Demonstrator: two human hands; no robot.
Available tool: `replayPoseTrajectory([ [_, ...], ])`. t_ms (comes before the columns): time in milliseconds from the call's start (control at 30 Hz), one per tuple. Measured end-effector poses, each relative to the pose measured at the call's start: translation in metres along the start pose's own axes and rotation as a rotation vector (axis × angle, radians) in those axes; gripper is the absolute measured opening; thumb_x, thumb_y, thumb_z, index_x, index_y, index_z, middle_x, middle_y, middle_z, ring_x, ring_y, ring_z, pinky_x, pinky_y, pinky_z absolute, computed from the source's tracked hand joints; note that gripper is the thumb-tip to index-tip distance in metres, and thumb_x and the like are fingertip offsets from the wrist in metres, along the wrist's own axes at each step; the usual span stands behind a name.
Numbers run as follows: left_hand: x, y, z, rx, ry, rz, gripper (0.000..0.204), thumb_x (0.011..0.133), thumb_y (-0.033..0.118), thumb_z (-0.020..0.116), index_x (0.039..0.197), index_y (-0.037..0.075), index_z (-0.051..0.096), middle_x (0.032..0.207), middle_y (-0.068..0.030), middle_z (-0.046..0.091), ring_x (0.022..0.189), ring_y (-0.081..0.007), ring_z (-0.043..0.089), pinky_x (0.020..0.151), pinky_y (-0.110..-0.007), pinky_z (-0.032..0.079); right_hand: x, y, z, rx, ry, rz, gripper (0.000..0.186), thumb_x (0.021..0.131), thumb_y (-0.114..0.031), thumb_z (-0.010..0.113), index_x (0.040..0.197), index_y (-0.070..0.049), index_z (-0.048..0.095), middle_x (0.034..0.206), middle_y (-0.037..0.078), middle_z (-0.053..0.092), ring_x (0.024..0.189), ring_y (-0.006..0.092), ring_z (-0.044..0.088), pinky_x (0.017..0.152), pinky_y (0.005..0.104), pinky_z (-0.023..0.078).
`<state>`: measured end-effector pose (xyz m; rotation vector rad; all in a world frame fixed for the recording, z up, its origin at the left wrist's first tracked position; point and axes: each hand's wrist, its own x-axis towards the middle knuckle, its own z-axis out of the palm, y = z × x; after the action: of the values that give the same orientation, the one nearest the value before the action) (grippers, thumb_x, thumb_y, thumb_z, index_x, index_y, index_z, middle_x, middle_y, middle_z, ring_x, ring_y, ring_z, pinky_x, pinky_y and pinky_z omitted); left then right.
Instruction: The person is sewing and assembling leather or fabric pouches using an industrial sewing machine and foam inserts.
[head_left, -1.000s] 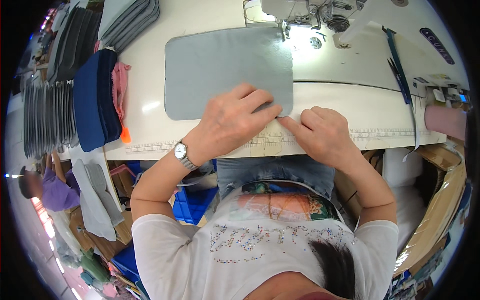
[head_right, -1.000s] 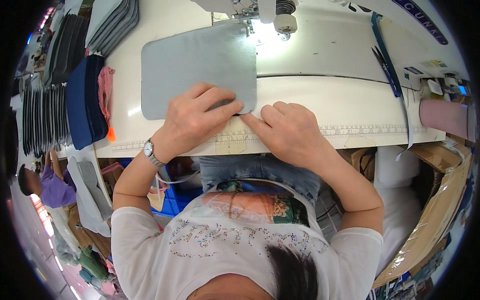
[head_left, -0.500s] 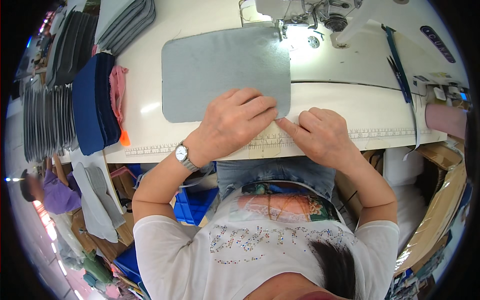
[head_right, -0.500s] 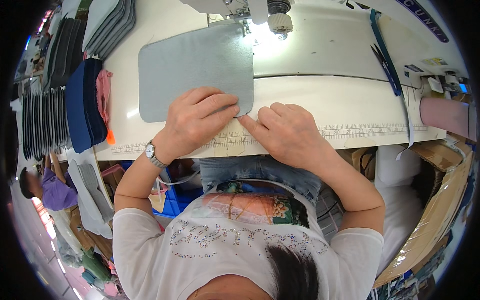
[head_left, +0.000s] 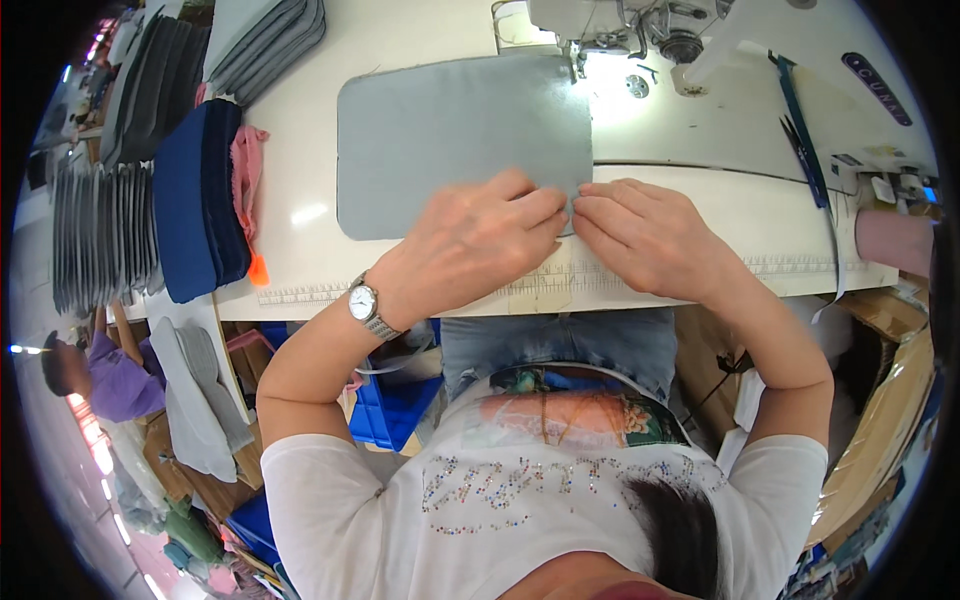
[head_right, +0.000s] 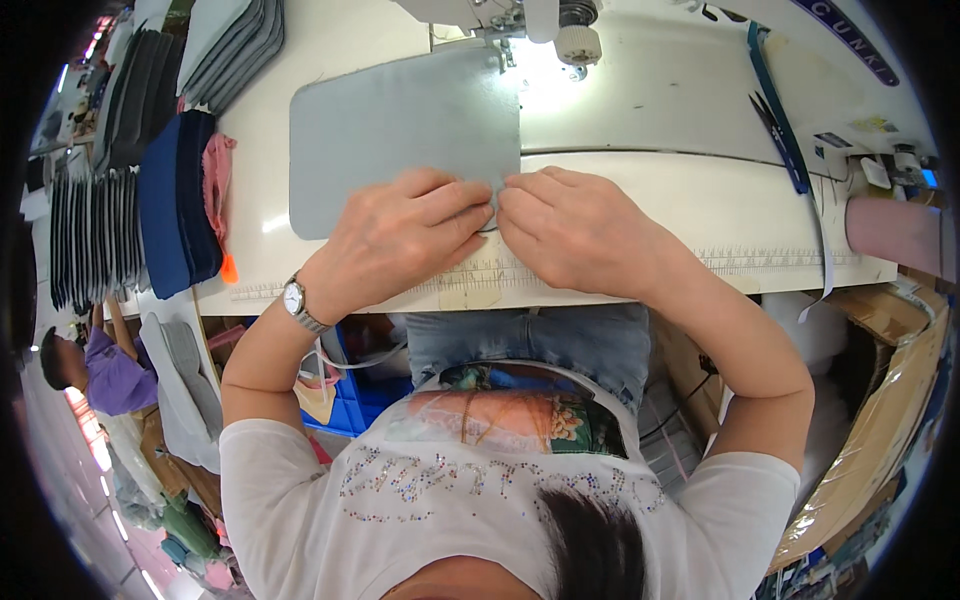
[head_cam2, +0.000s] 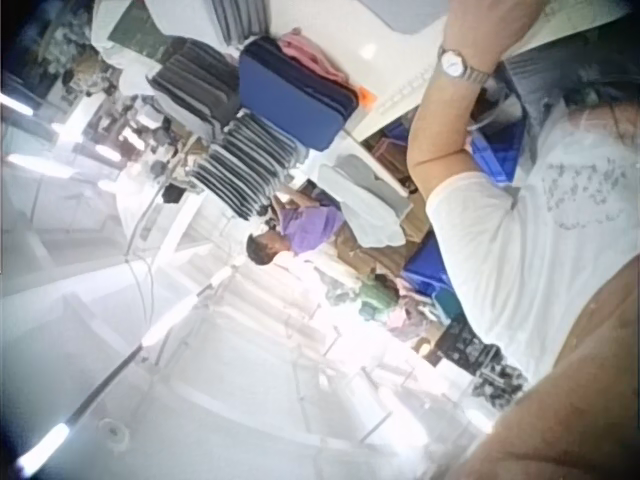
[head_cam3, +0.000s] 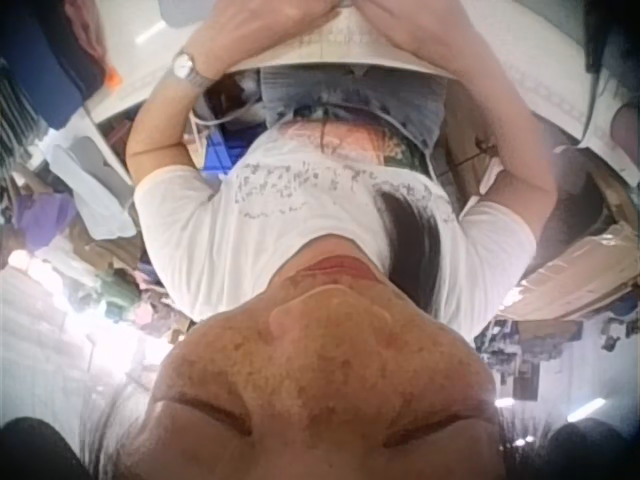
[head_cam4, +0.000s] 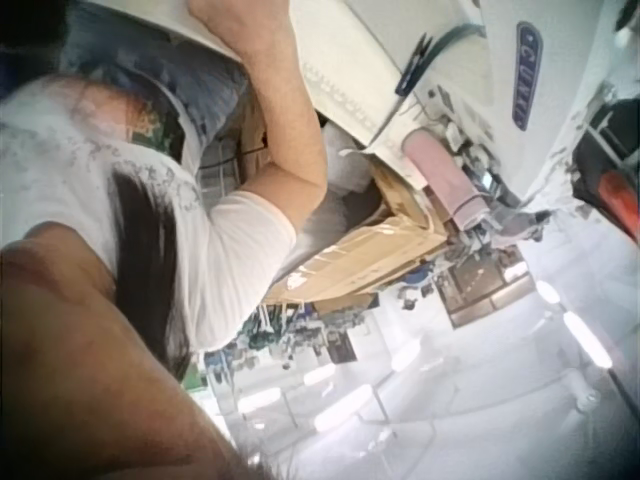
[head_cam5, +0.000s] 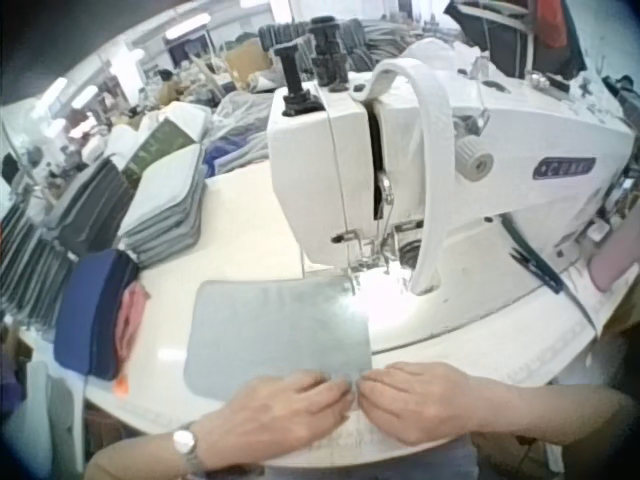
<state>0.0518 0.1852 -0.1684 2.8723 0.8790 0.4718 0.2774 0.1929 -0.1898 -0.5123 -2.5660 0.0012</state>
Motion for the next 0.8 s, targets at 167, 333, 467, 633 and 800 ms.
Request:
replayPoseTrajectory([
  [167, -0.001, -0.006, 0.009, -0.023, 0.100, -0.016, 0.019, 0.072, 0.010, 0.073, 0.090, 0.008, 0.069, 0.098, -0.0002, 0.067, 0.078, -0.0164, 0.063, 0.059, -0.029, 0.053, 0.005, 0.005, -0.001, 0.155, 0.033, 0.113, 0.019, 0.068, -0.010, 0.061, 0.085, -0.001, 0.062, 0.089, 0.008, 0.060, 0.082, 0.0239, 0.061, 0.068, 0.0326, 0.053],
  [333, 0.022, -0.036, 0.000, -0.344, 0.070, -0.042, 0.016, 0.073, 0.011, 0.073, 0.089, 0.008, 0.070, 0.102, -0.0014, 0.067, 0.082, -0.0193, 0.063, 0.065, -0.032, 0.054, 0.007, 0.010, -0.005, 0.102, -0.035, 0.072, 0.018, 0.067, -0.014, 0.059, 0.083, -0.004, 0.062, 0.081, 0.005, 0.055, 0.070, 0.0208, 0.056, 0.058, 0.0301, 0.048],
  [467, 0.041, -0.051, 0.001, -0.226, 0.083, 0.033, 0.015, 0.075, 0.015, 0.073, 0.088, 0.010, 0.070, 0.106, -0.0012, 0.065, 0.093, -0.0208, 0.062, 0.075, -0.035, 0.053, 0.003, -0.003, -0.006, -0.037, -0.033, 0.024, 0.019, 0.064, -0.015, 0.060, 0.080, -0.004, 0.061, 0.073, 0.003, 0.052, 0.063, 0.0164, 0.051, 0.052, 0.0266, 0.042],
  [633, 0.043, -0.055, 0.008, -0.209, 0.064, 0.067, 0.017, 0.076, 0.018, 0.073, 0.090, 0.010, 0.070, 0.106, -0.0004, 0.065, 0.095, -0.0214, 0.062, 0.077, -0.035, 0.052, 0.001, 0.005, -0.007, -0.111, -0.001, -0.038, 0.019, 0.063, -0.014, 0.061, 0.078, -0.004, 0.061, 0.070, 0.003, 0.052, 0.060, 0.0136, 0.050, 0.052, 0.0247, 0.040],
  [800, 0.042, -0.061, 0.010, -0.192, 0.119, 0.031, 0.023, 0.077, 0.016, 0.071, 0.098, 0.009, 0.067, 0.109, -0.0027, 0.063, 0.096, -0.0235, 0.062, 0.078, -0.036, 0.052, 0.006, 0.020, -0.002, -0.022, 0.034, 0.033, 0.019, 0.064, -0.012, 0.061, 0.082, -0.005, 0.061, 0.078, 0.002, 0.058, 0.062, 0.0130, 0.053, 0.052, 0.0251, 0.042],
])
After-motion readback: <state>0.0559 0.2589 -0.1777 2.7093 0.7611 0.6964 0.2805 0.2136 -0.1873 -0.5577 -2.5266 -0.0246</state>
